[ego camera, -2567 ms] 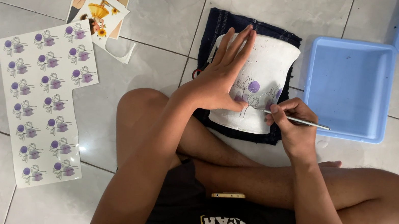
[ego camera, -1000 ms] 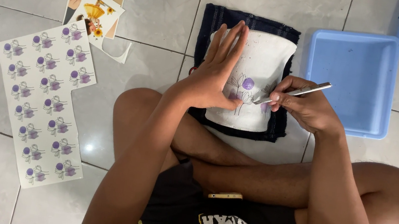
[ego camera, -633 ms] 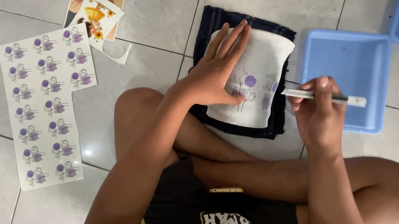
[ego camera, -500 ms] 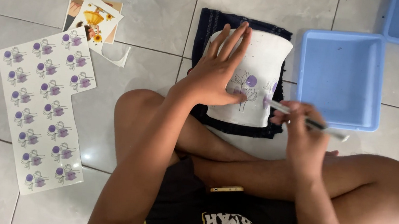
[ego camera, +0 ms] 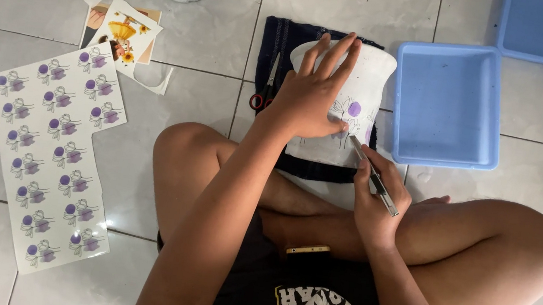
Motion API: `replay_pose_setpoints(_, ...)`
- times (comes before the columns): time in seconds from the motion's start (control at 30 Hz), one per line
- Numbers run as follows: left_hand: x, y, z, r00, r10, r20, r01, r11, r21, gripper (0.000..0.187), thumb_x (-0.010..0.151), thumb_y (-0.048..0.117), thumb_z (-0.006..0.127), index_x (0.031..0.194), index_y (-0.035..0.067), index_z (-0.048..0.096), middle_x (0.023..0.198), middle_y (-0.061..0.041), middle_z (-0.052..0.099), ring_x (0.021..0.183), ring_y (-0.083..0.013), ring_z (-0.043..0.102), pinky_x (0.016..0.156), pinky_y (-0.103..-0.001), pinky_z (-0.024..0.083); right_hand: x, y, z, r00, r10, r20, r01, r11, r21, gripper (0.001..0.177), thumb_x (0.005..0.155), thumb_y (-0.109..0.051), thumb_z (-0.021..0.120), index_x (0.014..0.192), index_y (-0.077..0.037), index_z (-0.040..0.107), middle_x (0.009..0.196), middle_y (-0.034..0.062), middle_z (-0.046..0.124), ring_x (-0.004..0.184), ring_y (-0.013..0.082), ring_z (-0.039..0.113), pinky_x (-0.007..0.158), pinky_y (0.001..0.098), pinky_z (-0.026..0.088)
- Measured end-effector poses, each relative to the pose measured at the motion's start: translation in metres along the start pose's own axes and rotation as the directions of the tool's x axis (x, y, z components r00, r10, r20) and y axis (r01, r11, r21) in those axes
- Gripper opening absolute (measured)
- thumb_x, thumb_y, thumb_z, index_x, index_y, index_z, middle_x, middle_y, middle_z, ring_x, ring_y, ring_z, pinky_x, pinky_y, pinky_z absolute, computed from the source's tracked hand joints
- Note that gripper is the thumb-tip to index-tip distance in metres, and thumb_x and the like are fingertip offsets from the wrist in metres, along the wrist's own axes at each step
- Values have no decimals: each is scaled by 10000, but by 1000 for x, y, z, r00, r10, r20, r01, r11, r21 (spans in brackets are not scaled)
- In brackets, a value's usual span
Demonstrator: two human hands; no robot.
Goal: Using a craft knife to precisely trim and adjust stickers on a white ceramic vase
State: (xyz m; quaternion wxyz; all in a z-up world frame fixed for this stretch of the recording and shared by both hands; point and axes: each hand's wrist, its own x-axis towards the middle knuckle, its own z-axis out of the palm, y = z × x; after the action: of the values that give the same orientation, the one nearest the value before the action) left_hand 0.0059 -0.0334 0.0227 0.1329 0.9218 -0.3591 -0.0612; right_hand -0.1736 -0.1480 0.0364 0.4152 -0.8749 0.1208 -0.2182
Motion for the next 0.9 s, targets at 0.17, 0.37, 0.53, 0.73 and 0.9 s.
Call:
replay_pose_setpoints(0.17,0,1,-1,1000,-7,-3,7,1000,-9,1279,695,477,877,1561,150,-6,1640,-15,-28,1511,-388,51,848,-468,560,-1,0,1,1000,8,-1,-8,1000,7,217,933,-30,617,1140,16,665,865,90,673,663,148,543,649,278,463)
replay_pose_setpoints(0.37,2,2,-1,1000,-10,4,11,1000,-3,1280,691,464,866,1562,146,-17,1639,-15,-45,1515,-395,54,818,-433,565,0,4,4,1000,-25,-5,25,999,-35,225,921,-22,621,1139,-5,673,815,83,649,700,168,532,683,301,471)
replay_pose_setpoints(0.53,1,2,0,1000,-8,8,8,1000,-11,1278,694,452,865,1563,141,-19,1640,-17,-49,1516,-397,44,818,-434,560,-1,3,4,998,-56,-21,55,997,-53,235,898,5,629,1127,-5,680,813,75,664,760,172,538,695,293,477)
replay_pose_setpoints(0.73,2,2,1,1000,-12,15,12,1000,-10,1273,690,445,863,1563,149,-16,1639,-17,-51,1514,-398,37,826,-441,558,-1,-1,6,997,-76,-11,75,996,-56,226,872,23,638,1096,3,658,861,106,648,737,196,517,755,318,462)
replay_pose_setpoints(0.9,3,3,1,1000,-11,5,11,1000,-2,1274,687,455,864,1565,145,-5,1638,-14,-47,1513,-403,57,796,-431,558,2,-12,8,988,-141,64,148,983,-106,225,857,-12,603,1064,66,566,990,184,610,856,301,583,850,384,444)
